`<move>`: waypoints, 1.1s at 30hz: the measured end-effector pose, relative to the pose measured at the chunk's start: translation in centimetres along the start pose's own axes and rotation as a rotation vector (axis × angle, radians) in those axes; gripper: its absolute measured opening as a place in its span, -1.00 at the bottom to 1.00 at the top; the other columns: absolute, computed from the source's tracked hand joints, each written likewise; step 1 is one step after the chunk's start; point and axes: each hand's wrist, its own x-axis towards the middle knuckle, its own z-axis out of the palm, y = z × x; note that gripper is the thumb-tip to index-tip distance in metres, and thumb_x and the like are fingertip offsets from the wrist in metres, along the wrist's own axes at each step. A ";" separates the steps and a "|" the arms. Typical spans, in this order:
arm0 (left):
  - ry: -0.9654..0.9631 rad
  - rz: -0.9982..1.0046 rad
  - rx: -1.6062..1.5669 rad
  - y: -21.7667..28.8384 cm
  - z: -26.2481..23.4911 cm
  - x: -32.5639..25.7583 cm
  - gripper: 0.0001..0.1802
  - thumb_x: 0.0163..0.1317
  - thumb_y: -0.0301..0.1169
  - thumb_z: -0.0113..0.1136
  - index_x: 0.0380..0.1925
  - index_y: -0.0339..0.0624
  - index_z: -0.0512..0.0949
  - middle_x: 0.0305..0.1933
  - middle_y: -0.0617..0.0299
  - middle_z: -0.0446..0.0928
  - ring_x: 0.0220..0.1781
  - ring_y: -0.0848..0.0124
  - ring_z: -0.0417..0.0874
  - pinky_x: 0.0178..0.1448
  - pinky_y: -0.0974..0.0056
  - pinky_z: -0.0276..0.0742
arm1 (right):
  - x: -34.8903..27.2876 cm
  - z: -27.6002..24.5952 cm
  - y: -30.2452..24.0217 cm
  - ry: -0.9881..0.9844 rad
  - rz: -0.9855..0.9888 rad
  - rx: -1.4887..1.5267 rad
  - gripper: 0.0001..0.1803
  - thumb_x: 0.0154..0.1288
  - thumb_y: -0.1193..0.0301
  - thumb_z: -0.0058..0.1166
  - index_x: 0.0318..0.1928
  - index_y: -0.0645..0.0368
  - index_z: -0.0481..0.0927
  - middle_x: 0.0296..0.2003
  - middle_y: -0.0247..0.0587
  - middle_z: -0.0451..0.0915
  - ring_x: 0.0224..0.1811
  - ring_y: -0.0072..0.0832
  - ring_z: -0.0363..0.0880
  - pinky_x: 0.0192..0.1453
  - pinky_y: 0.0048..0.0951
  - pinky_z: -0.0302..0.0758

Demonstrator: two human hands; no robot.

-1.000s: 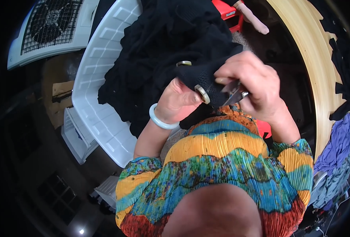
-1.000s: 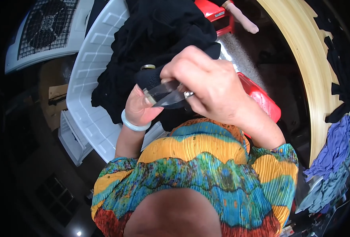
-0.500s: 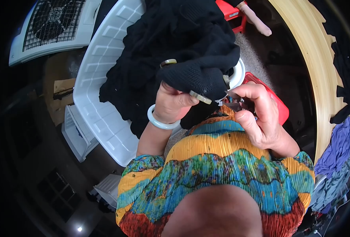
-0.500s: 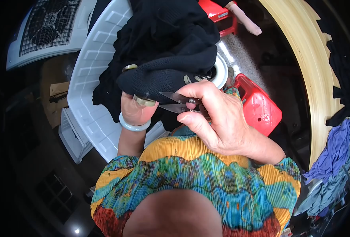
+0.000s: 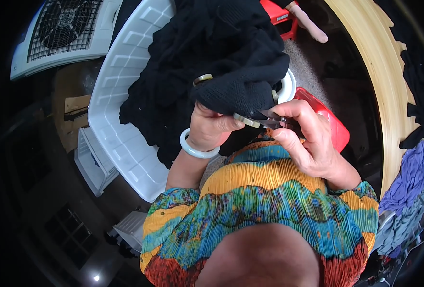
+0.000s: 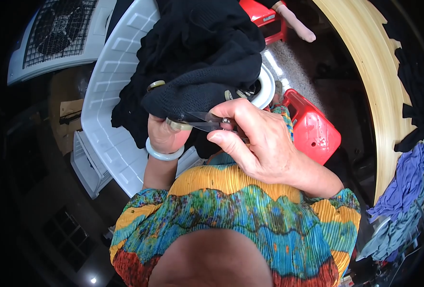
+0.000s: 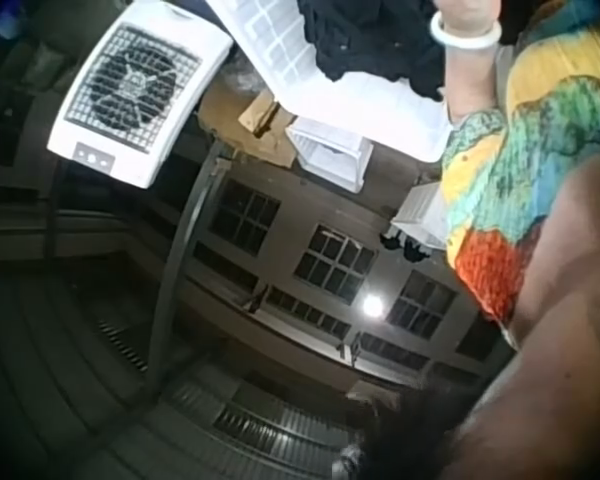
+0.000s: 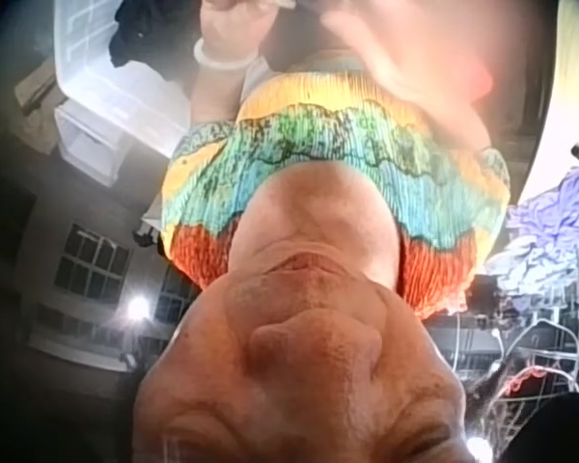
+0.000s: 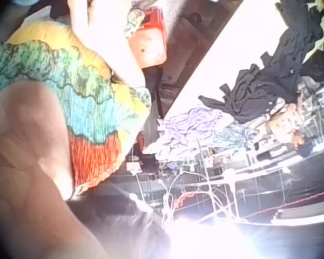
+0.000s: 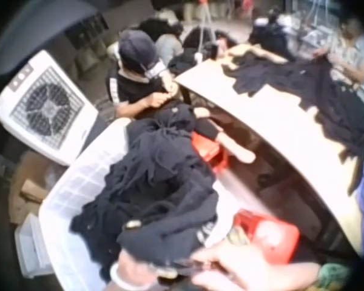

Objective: Trimming excess threads from buttons on black garments using a pair of snips.

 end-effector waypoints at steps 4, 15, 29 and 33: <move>0.038 -0.015 0.019 0.1 0.2 -0.1 -0.40 -0.15 -0.47 0.31 -0.03 -0.27 0.35 -0.02 0.10 0.41 0.02 0.22 0.44 0.16 0.14 0.29 | 0.3 -0.1 -0.3 -0.025 0.000 -0.025 -0.74 0.07 0.40 0.10 -0.27 0.28 0.42 -0.59 -0.28 0.40 -0.61 -0.53 0.42 -0.54 -0.58 0.32; 0.015 -0.030 0.030 -0.4 -0.7 -0.5 -0.50 -0.01 -0.42 0.20 -0.02 -0.24 0.34 0.01 0.08 0.39 0.03 0.21 0.43 0.16 0.14 0.29 | 1.2 0.8 0.0 0.025 -0.151 -0.151 -0.79 0.03 0.45 0.10 -0.32 0.29 0.44 -0.58 -0.19 0.42 -0.60 -0.39 0.45 -0.54 -0.52 0.35; 0.139 -0.226 -0.381 0.0 -1.1 0.2 -0.42 0.07 -0.27 0.11 0.10 -0.15 0.21 0.14 0.08 0.25 0.19 0.16 0.26 0.25 0.06 0.16 | 2.7 0.4 1.7 0.200 -0.117 0.157 -0.65 0.06 0.44 0.12 -0.16 0.30 0.36 -0.40 -0.29 0.44 -0.35 -0.63 0.42 -0.25 -0.63 0.37; 0.206 -0.309 -0.472 0.8 -1.1 0.5 -0.52 0.22 -0.17 -0.12 0.06 -0.22 0.22 0.16 0.00 0.21 0.20 0.15 0.24 0.22 0.02 0.19 | 3.4 0.6 3.5 0.050 -0.066 0.175 -0.61 0.01 0.53 0.07 -0.09 0.27 0.34 -0.27 -0.22 0.45 -0.24 -0.55 0.45 -0.15 -0.55 0.39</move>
